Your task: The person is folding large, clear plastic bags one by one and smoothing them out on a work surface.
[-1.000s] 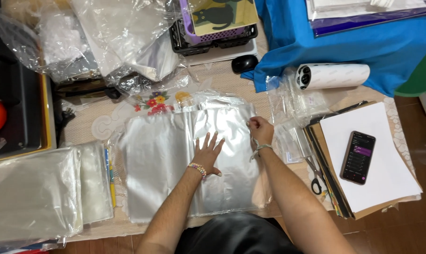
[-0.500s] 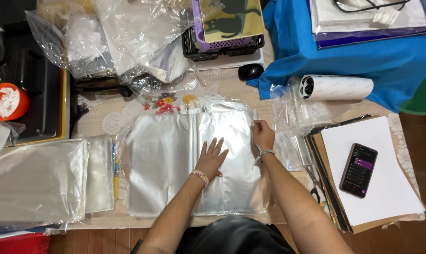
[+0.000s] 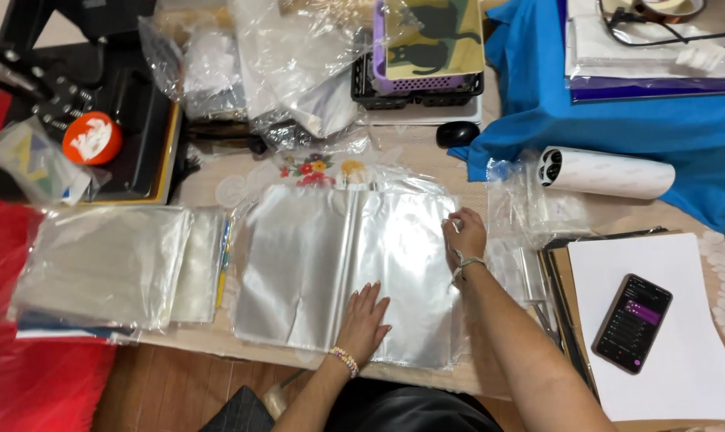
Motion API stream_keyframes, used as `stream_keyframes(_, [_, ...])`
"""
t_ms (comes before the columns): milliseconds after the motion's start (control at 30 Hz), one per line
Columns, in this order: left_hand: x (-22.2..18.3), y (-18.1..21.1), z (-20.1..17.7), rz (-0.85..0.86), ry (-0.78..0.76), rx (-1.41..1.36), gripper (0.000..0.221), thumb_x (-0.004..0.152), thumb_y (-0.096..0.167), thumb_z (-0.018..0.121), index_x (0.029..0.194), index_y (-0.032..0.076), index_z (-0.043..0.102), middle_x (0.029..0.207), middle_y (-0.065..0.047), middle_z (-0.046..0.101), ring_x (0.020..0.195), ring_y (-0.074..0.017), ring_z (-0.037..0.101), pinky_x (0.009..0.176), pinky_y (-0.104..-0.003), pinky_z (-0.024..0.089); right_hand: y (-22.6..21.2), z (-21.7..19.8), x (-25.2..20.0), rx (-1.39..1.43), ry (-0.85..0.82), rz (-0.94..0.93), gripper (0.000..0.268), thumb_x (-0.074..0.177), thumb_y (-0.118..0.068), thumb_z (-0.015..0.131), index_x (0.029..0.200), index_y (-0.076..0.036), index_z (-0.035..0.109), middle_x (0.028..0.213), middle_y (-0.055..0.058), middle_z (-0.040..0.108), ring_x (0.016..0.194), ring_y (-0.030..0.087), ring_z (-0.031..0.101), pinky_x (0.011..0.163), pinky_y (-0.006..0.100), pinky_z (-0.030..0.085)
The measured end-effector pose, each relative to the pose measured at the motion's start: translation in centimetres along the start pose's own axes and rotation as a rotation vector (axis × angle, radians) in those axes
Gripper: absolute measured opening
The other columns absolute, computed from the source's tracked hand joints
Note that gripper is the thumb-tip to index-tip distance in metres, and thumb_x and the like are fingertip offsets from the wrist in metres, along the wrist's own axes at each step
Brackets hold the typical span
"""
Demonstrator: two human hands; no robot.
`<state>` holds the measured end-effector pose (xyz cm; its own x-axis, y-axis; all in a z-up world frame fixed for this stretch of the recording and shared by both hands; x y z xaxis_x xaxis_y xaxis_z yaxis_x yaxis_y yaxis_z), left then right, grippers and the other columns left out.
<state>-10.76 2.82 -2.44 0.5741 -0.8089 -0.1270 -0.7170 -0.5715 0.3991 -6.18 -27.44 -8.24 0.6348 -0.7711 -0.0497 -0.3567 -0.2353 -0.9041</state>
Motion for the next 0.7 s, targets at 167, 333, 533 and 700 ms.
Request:
stream_keyframes(167, [-2.0, -1.0, 1.3, -0.264, 0.052, 0.024, 0.058, 0.092, 0.026, 0.066, 0.145, 0.01, 0.047, 0.16, -0.021, 0.028, 0.148, -0.0399, 0.023, 0.12, -0.057, 0.017, -1.4, -1.3, -4.3, -0.394, -0.232, -0.227, 0.062, 0.092, -0.024, 0.063, 0.147, 0.0, 0.045, 0.159, 0.023, 0.032, 0.148, 0.038, 0.028, 0.121, 0.046, 0.024])
stream_keyframes(333, [-2.7, -0.5, 2.4, -0.346, 0.056, -0.037, 0.063, 0.093, 0.025, 0.066, 0.149, 0.012, 0.041, 0.163, -0.019, 0.022, 0.15, -0.0393, 0.018, 0.119, -0.058, 0.019, -2.1, -0.4, -11.3, -0.86, -0.548, -0.858, 0.066, 0.095, -0.043, 0.057, 0.15, -0.01, 0.042, 0.158, 0.018, 0.036, 0.148, 0.04, 0.026, 0.119, 0.058, 0.021])
stream_keyframes(533, [-3.2, -1.1, 1.8, -0.348, -0.097, 0.008, 0.069, 0.094, 0.04, 0.067, 0.151, 0.014, 0.039, 0.16, -0.017, 0.031, 0.149, -0.0377, 0.027, 0.116, -0.056, 0.027, -1.7, -1.9, -10.8, -1.087, -0.722, -0.572, 0.076, 0.098, -0.069, 0.035, 0.159, -0.024, 0.028, 0.166, 0.004, 0.026, 0.153, 0.034, 0.019, 0.119, 0.058, 0.019])
stream_keyframes(700, [-2.7, -2.0, 1.9, -0.331, -0.142, 0.045, 0.076, 0.09, 0.043, 0.071, 0.152, 0.015, 0.037, 0.16, -0.015, 0.03, 0.149, -0.0365, 0.028, 0.115, -0.056, 0.031, -1.2, -1.1, -10.5, -1.095, -0.742, -0.514, 0.08, 0.097, -0.071, 0.036, 0.16, -0.024, 0.024, 0.168, 0.003, 0.02, 0.154, 0.034, 0.016, 0.12, 0.057, 0.021])
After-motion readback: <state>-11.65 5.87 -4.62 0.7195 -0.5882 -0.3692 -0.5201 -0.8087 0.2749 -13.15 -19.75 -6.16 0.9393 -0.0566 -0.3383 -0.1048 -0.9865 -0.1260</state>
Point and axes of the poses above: each hand's wrist, its own x-axis towards the middle knuckle, its own z-axis out of the palm, y = z × x, the point moved 5 cm from there along x, towards the middle knuckle
